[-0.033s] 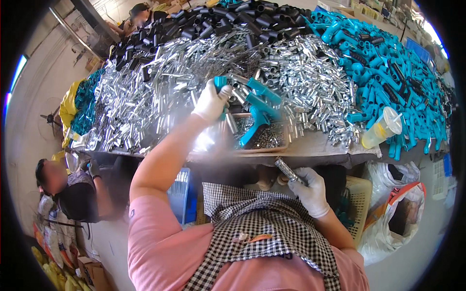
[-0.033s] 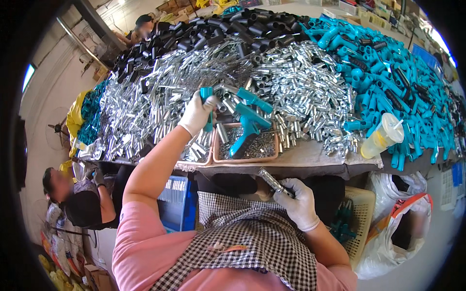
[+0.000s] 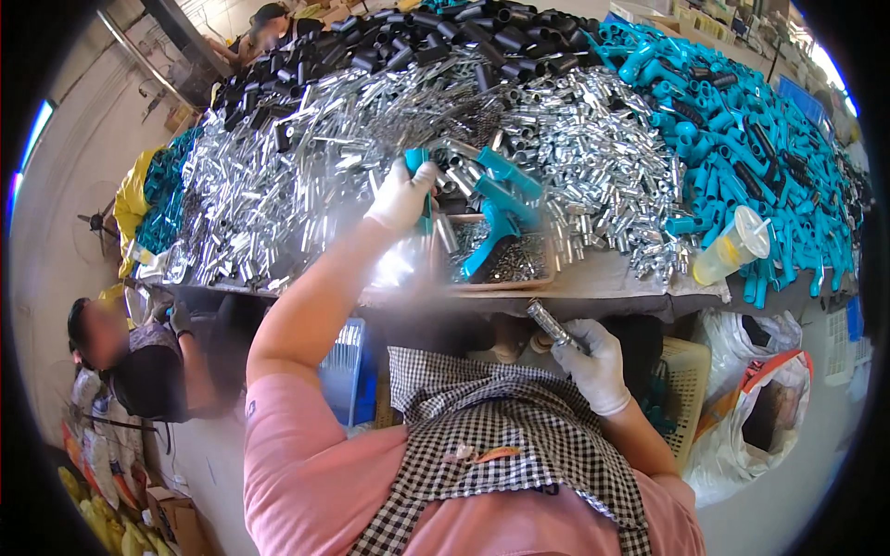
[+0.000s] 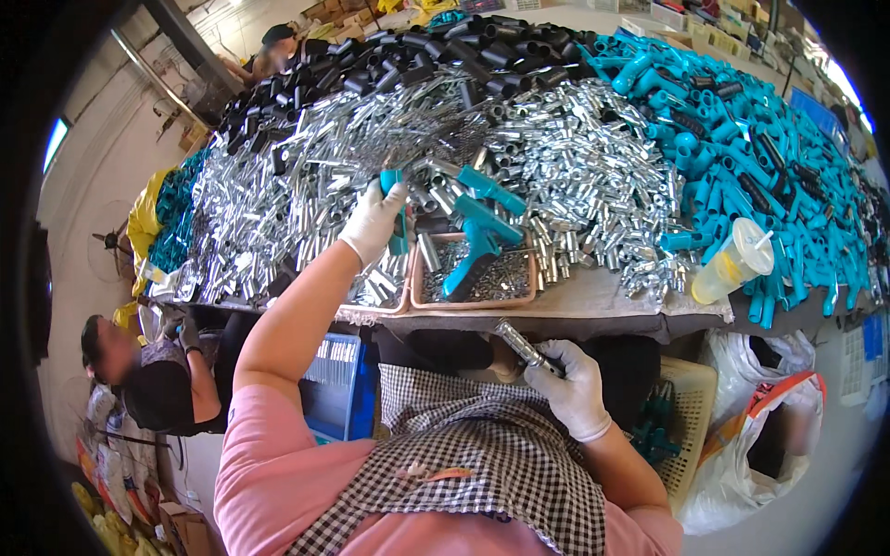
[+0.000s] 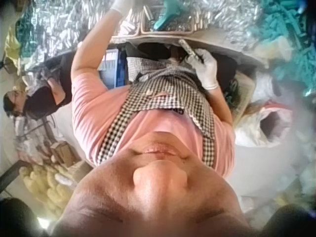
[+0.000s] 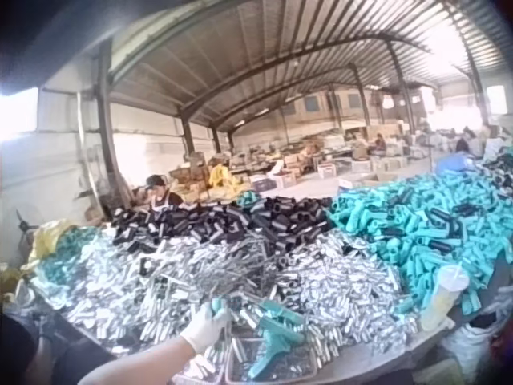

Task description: Assembling components of handheld tools, specifically caulking guns, by fitting metal tubes, springs, and plastic handles together.

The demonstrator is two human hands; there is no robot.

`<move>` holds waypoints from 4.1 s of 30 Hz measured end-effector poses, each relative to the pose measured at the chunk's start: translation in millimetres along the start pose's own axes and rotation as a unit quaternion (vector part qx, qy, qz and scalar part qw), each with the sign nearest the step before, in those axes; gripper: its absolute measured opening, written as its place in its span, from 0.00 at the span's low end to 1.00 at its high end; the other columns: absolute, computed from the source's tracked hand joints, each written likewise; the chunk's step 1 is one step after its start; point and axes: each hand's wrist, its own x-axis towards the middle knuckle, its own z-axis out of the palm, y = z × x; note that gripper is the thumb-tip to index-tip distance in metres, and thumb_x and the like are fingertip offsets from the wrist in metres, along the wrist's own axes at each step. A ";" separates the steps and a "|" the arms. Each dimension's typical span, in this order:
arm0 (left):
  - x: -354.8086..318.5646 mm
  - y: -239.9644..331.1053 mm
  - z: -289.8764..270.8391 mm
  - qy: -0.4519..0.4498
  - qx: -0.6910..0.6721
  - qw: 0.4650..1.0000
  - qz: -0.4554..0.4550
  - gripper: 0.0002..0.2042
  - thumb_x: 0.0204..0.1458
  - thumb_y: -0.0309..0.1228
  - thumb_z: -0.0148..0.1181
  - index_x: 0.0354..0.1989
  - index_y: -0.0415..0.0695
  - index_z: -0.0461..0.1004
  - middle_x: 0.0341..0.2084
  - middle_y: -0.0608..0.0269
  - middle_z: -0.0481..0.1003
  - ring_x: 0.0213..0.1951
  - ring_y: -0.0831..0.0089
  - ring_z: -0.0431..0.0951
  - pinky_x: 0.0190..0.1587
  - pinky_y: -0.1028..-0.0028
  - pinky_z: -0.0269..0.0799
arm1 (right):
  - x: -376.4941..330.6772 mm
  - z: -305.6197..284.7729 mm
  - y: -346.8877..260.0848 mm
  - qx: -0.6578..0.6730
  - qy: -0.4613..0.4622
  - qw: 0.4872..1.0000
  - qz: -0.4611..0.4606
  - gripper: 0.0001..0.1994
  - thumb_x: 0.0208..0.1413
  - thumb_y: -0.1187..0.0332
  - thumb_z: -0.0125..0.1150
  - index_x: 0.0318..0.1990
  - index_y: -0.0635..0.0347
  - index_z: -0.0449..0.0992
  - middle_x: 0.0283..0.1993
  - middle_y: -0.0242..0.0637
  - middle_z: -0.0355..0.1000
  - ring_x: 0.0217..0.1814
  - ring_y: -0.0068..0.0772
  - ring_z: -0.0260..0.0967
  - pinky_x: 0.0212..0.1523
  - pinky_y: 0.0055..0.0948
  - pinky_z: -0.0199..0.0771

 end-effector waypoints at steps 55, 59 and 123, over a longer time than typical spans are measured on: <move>-140.4 -49.0 26.3 -0.258 0.361 0.848 0.290 0.10 0.49 0.35 0.58 0.24 0.41 0.78 0.25 0.46 0.78 0.29 0.47 0.78 0.33 0.56 0.75 | -4.3 69.6 -10.3 -0.224 -0.239 0.938 -0.113 0.19 0.46 0.57 0.72 0.39 0.61 0.80 0.29 0.50 0.75 0.30 0.51 0.76 0.31 0.40 0.74; -48.2 -50.2 41.0 -0.012 0.403 0.871 0.282 0.10 0.51 0.27 0.52 0.40 0.40 0.75 0.31 0.45 0.79 0.35 0.48 0.80 0.41 0.55 0.76 | -2.3 67.0 -20.1 -0.227 -0.194 0.947 -0.120 0.15 0.45 0.60 0.73 0.32 0.61 0.78 0.25 0.50 0.72 0.26 0.52 0.73 0.27 0.39 0.70; -197.6 -46.2 108.9 -0.422 0.653 0.602 0.184 0.12 0.45 0.33 0.60 0.32 0.40 0.85 0.27 0.50 0.81 0.26 0.52 0.79 0.30 0.39 0.70 | 4.3 68.3 -9.2 -0.472 -0.189 0.839 -0.195 0.15 0.43 0.56 0.68 0.38 0.49 0.79 0.27 0.43 0.76 0.28 0.50 0.75 0.27 0.45 0.72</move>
